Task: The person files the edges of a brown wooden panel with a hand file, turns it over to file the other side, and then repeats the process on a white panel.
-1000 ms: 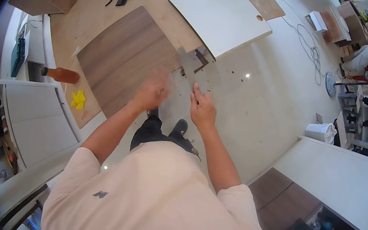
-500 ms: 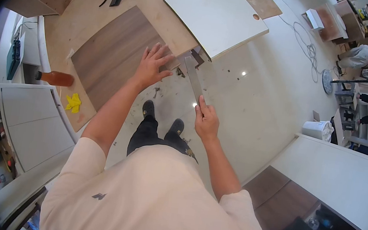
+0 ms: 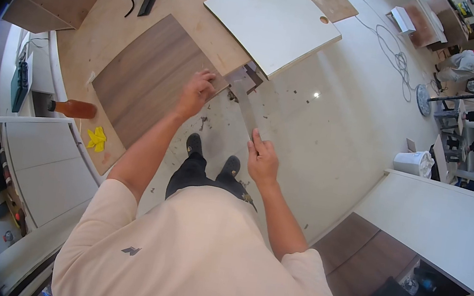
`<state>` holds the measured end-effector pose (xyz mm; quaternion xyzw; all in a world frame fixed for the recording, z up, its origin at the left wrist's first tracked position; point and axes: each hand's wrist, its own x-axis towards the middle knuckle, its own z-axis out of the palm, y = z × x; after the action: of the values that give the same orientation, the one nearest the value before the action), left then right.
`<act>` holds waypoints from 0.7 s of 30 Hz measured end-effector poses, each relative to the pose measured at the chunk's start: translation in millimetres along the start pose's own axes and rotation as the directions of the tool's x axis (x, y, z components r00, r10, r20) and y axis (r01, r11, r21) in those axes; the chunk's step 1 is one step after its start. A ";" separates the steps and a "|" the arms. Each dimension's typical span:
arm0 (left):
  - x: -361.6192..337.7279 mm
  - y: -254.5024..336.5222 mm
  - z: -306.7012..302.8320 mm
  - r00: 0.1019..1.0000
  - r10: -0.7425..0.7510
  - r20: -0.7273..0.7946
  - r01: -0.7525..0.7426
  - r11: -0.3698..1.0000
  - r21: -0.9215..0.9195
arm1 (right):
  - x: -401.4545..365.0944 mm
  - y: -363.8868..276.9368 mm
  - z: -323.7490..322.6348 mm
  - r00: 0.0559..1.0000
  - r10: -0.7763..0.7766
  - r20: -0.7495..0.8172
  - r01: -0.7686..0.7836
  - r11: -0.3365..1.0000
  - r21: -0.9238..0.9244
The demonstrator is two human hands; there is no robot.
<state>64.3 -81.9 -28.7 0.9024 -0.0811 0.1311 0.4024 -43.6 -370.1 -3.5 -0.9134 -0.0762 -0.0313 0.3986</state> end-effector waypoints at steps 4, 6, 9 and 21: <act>16.2 -56.3 -41.0 0.883 -0.352 -0.312 0.413 0.897 0.157 | 4.9 -4.3 4.6 0.999 -0.019 0.027 0.020 0.999 -0.036; 14.4 -38.0 -59.1 0.934 -0.192 -0.303 0.309 0.858 0.411 | 5.3 -6.8 8.0 0.998 -0.021 0.059 0.025 0.998 -0.055; -0.5 5.4 -67.7 0.947 -0.269 -0.175 0.319 0.734 0.599 | 8.7 -13.6 17.1 0.994 -0.024 0.103 0.034 0.995 -0.091; -35.0 10.6 -56.6 0.913 -0.400 -0.082 0.345 0.648 0.679 | 100.4 -32.7 55.5 0.984 -0.132 0.119 0.160 0.951 -0.266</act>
<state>18.6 -45.1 4.5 0.9872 0.1445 0.0318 0.0589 49.8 -296.1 -5.7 -0.9521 -0.1583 -0.0253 0.2603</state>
